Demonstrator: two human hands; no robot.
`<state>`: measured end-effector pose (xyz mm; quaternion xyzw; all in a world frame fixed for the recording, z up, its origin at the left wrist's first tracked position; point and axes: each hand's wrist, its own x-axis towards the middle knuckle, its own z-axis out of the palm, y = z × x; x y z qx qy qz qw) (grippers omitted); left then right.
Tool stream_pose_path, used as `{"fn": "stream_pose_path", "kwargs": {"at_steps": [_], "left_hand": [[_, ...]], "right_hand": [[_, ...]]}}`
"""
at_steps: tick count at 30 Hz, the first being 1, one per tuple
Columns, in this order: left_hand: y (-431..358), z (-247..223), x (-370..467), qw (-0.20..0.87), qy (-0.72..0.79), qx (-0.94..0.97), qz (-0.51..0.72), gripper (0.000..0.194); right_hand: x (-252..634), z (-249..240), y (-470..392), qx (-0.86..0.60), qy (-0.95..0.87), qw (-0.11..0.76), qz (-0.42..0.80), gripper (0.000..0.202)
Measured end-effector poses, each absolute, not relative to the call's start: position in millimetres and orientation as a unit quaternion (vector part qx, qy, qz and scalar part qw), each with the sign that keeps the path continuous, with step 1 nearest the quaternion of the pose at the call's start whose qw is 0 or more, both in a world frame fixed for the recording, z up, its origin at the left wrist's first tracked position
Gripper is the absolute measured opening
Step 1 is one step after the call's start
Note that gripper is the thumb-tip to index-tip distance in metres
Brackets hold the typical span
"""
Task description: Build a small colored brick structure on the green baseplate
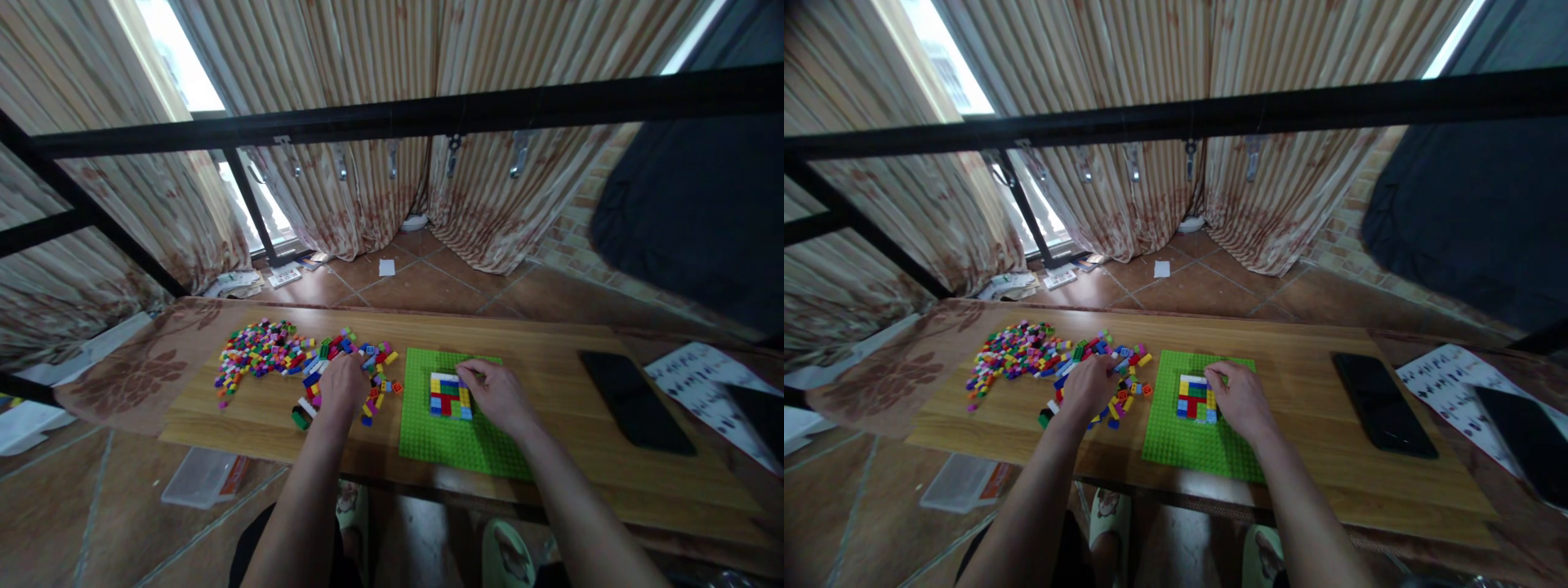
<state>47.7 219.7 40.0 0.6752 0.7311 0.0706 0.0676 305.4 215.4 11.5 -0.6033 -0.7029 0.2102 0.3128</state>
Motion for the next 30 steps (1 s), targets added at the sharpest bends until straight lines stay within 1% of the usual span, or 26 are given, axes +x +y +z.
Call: {"fn": "stream_pose_path", "kwargs": {"at_steps": [11, 17, 21, 26, 30], "left_hand": [[223.1, 32.2, 64.6, 0.036, 0.770, 0.633, 0.074, 0.026], [224.4, 28.7, 65.6, 0.032, 0.780, 0.621, 0.067, 0.029], [223.8, 35.0, 64.0, 0.044, 0.788, 0.611, 0.065, 0.030], [222.8, 49.2, 63.9, 0.062, 0.784, 0.607, 0.116, 0.028], [221.5, 47.4, 75.3, 0.119, 0.729, 0.641, 0.209, 0.021]], "right_hand": [[304.8, 9.5, 214.8, -0.596, -0.706, 0.319, 0.211, 0.030], [306.8, 9.0, 215.1, -0.600, -0.706, 0.313, 0.208, 0.030], [306.8, 11.5, 214.6, -0.602, -0.704, 0.311, 0.213, 0.030], [304.7, 15.5, 213.3, -0.607, -0.696, 0.317, 0.215, 0.031], [303.0, 17.5, 212.2, -0.605, -0.684, 0.350, 0.210, 0.031]]}}
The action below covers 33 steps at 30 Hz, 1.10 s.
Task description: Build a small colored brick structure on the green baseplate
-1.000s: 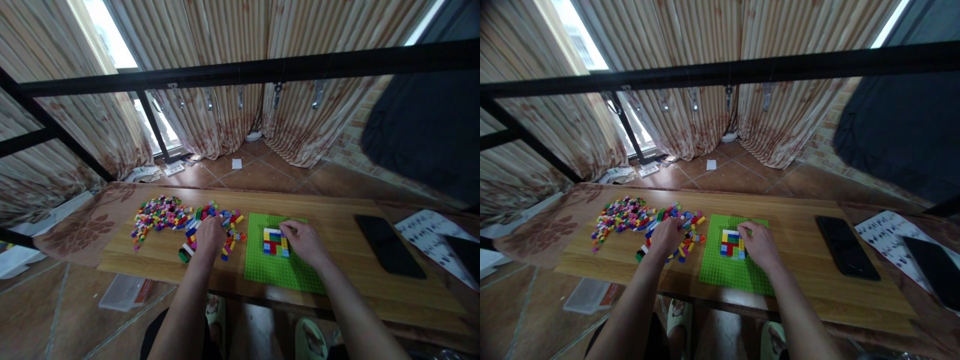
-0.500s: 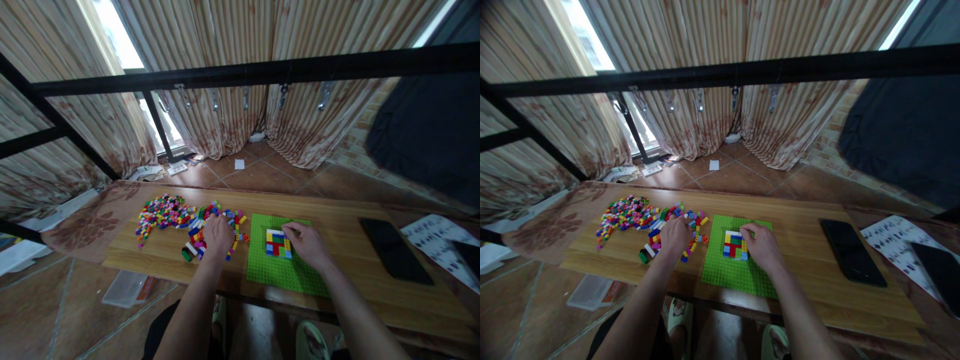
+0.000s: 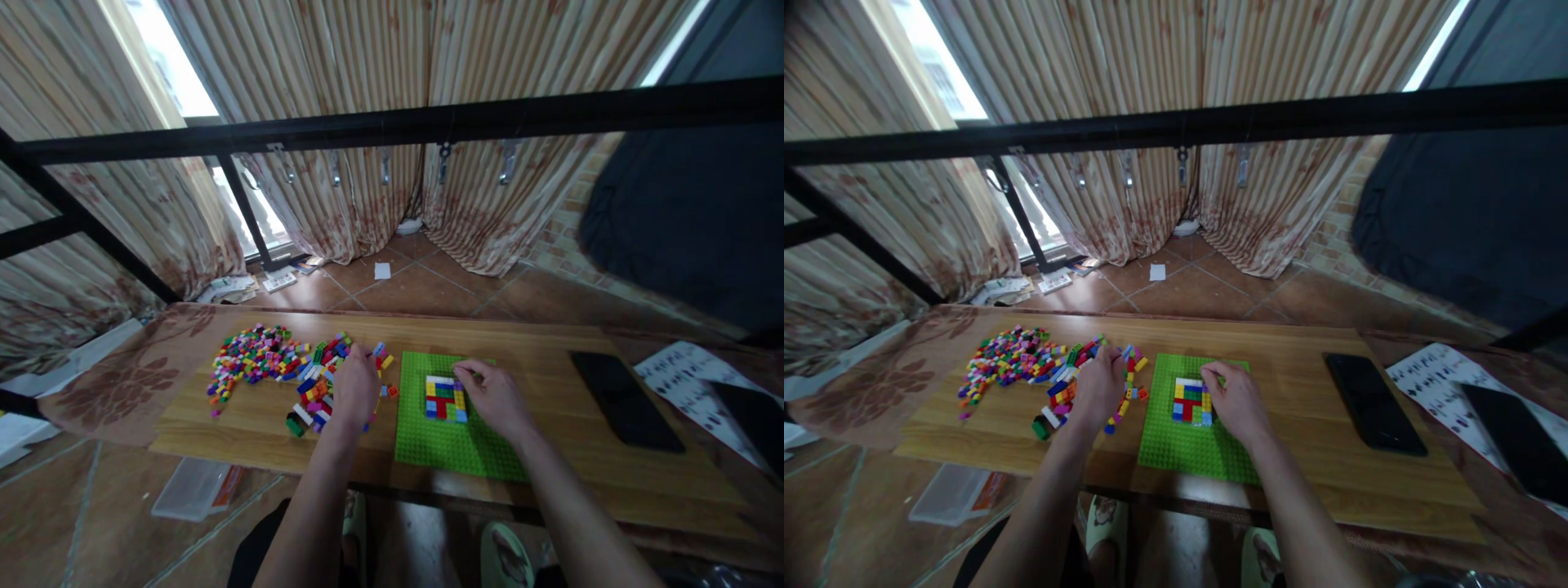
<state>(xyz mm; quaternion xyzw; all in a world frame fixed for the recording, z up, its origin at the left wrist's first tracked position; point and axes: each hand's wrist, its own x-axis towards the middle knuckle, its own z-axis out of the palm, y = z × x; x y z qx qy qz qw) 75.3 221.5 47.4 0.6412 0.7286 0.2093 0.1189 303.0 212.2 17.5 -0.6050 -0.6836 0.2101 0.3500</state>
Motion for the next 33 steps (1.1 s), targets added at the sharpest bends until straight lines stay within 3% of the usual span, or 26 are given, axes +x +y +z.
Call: {"fn": "stream_pose_path", "kwargs": {"at_steps": [4, 8, 24, 33], "left_hand": [[214.1, 36.8, 97.9, 0.207, 0.609, 0.692, 0.328, 0.011], [204.7, 31.2, 114.4, 0.248, 0.553, 0.709, 0.362, 0.010], [200.4, 20.7, 131.7, 0.257, 0.499, 0.741, 0.370, 0.014], [206.8, 20.0, 124.4, 0.228, 0.603, 0.689, 0.331, 0.025]], "right_hand": [[301.2, 19.7, 210.0, -0.580, -0.667, 0.410, 0.224, 0.029], [298.7, 23.6, 205.8, -0.543, -0.676, 0.435, 0.245, 0.027], [307.0, 25.7, 200.7, -0.515, -0.772, 0.307, 0.210, 0.013], [306.2, 17.0, 203.0, -0.545, -0.786, 0.265, 0.119, 0.010]]}}
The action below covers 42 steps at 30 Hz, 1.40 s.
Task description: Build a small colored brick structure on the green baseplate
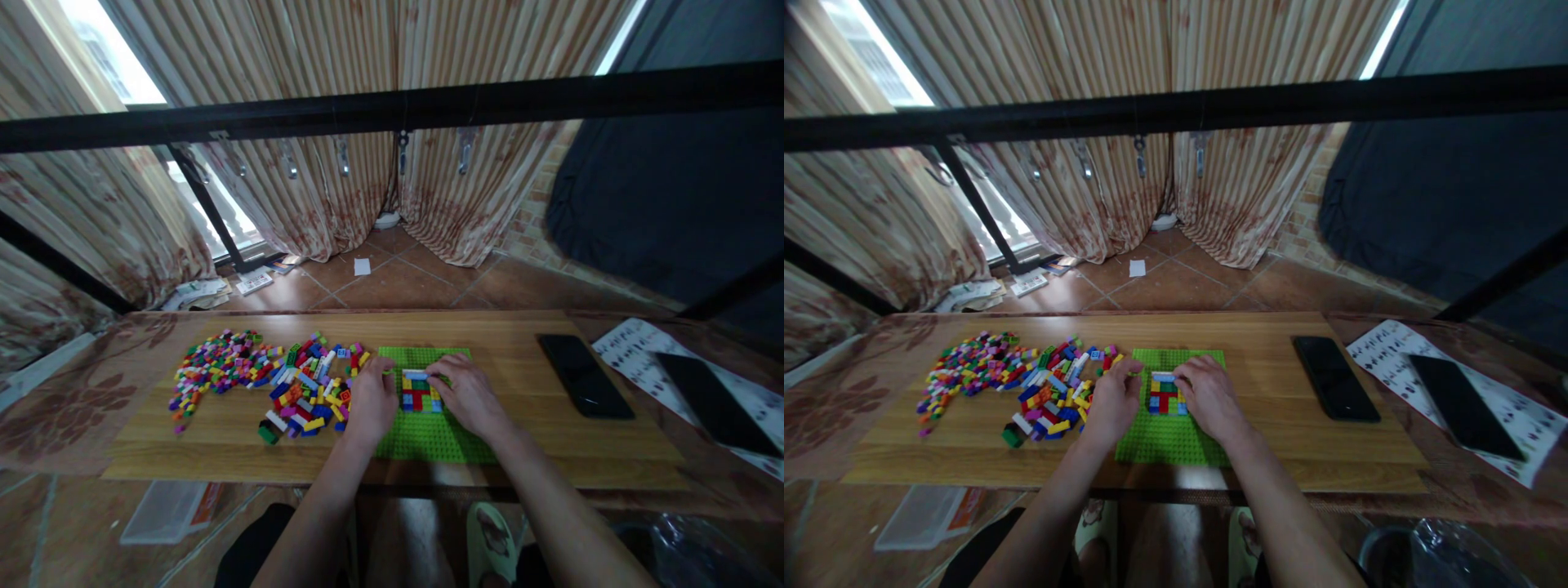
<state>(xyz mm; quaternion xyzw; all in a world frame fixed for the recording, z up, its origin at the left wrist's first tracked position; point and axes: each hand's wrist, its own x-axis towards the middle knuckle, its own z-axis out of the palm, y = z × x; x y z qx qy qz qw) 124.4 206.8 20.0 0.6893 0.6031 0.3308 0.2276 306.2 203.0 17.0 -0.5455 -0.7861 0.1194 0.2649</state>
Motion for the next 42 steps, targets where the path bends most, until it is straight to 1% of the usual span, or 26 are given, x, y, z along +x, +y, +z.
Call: {"fn": "stream_pose_path", "kwargs": {"at_steps": [8, 20, 23, 26, 30, 35, 42], "left_hand": [[209.9, 10.6, 130.3, 0.294, 0.592, 0.673, 0.333, 0.020], [211.9, 11.4, 132.4, 0.301, 0.586, 0.669, 0.345, 0.017], [212.4, 10.2, 132.0, 0.304, 0.584, 0.669, 0.345, 0.017], [212.8, 10.2, 132.0, 0.307, 0.586, 0.667, 0.342, 0.016], [213.5, 11.1, 132.7, 0.311, 0.588, 0.665, 0.340, 0.017], [214.6, 9.9, 132.2, 0.324, 0.582, 0.662, 0.344, 0.018], [219.5, 5.1, 130.3, 0.371, 0.586, 0.622, 0.364, 0.015]], "right_hand": [[300.7, 12.7, 202.6, -0.564, -0.773, 0.269, 0.112, 0.006], [303.5, 14.5, 203.0, -0.599, -0.737, 0.282, 0.133, 0.003], [305.8, 12.6, 204.2, -0.604, -0.718, 0.303, 0.166, 0.006], [307.2, 10.4, 205.7, -0.599, -0.706, 0.325, 0.194, 0.015], [307.1, 7.8, 208.1, -0.597, -0.705, 0.326, 0.201, 0.022], [305.9, 3.2, 211.1, -0.610, -0.678, 0.337, 0.235, 0.021], [303.6, -2.7, 213.7, -0.619, -0.649, 0.364, 0.251, 0.016]]}}
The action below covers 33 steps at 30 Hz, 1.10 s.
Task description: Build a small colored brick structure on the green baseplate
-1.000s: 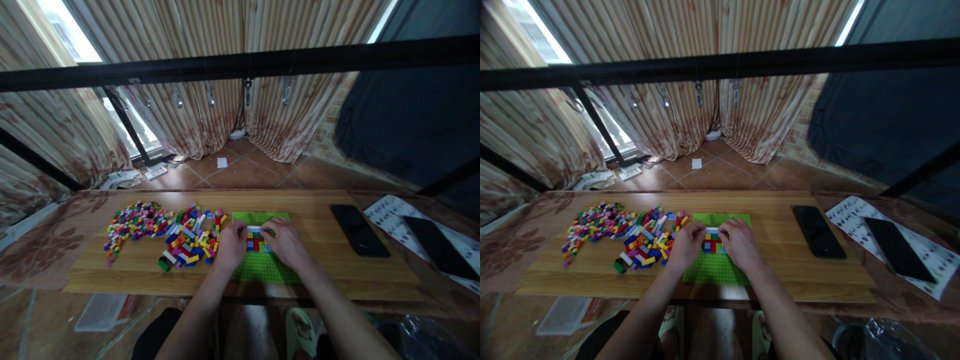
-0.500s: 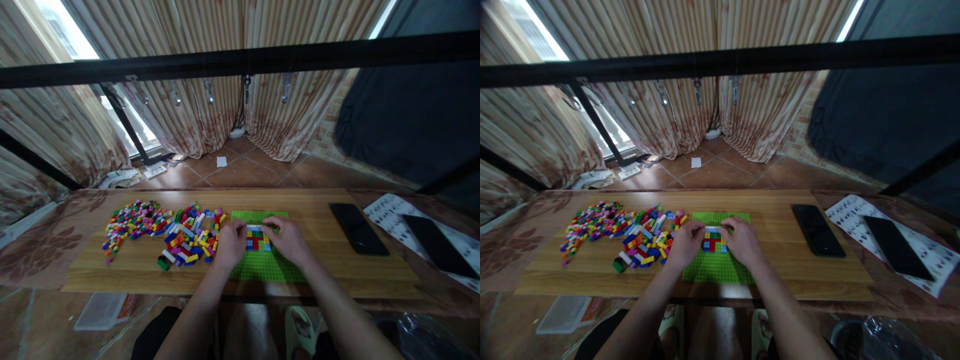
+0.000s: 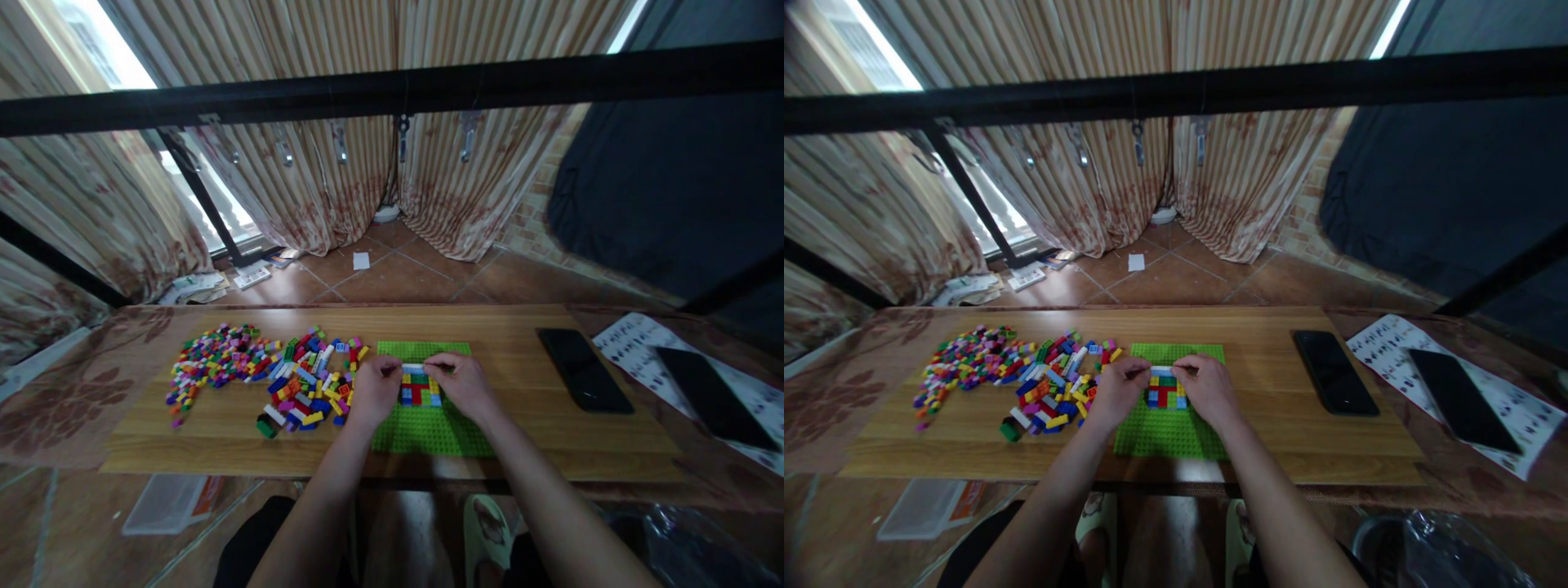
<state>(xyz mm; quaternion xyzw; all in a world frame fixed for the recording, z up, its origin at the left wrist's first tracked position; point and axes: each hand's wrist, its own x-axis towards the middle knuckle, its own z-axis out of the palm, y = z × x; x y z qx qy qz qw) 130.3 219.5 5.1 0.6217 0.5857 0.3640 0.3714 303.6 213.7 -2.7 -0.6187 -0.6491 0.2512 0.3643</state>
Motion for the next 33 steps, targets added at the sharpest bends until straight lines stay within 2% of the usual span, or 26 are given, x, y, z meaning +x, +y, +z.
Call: {"fn": "stream_pose_path", "kwargs": {"at_steps": [15, 23, 26, 33], "left_hand": [[224.6, 6.2, 130.1, 0.388, 0.597, 0.602, 0.361, 0.015], [217.3, 12.3, 131.0, 0.360, 0.588, 0.626, 0.363, 0.020], [217.2, 16.7, 128.5, 0.332, 0.597, 0.636, 0.360, 0.022], [213.9, 19.9, 130.6, 0.318, 0.592, 0.655, 0.347, 0.020]], "right_hand": [[301.1, -6.2, 215.2, -0.620, -0.638, 0.370, 0.266, 0.016], [310.9, -3.5, 208.7, -0.592, -0.657, 0.377, 0.275, 0.030], [316.5, -2.5, 207.2, -0.569, -0.692, 0.357, 0.266, 0.034], [311.0, -5.5, 206.9, -0.549, -0.759, 0.286, 0.202, 0.023]]}}
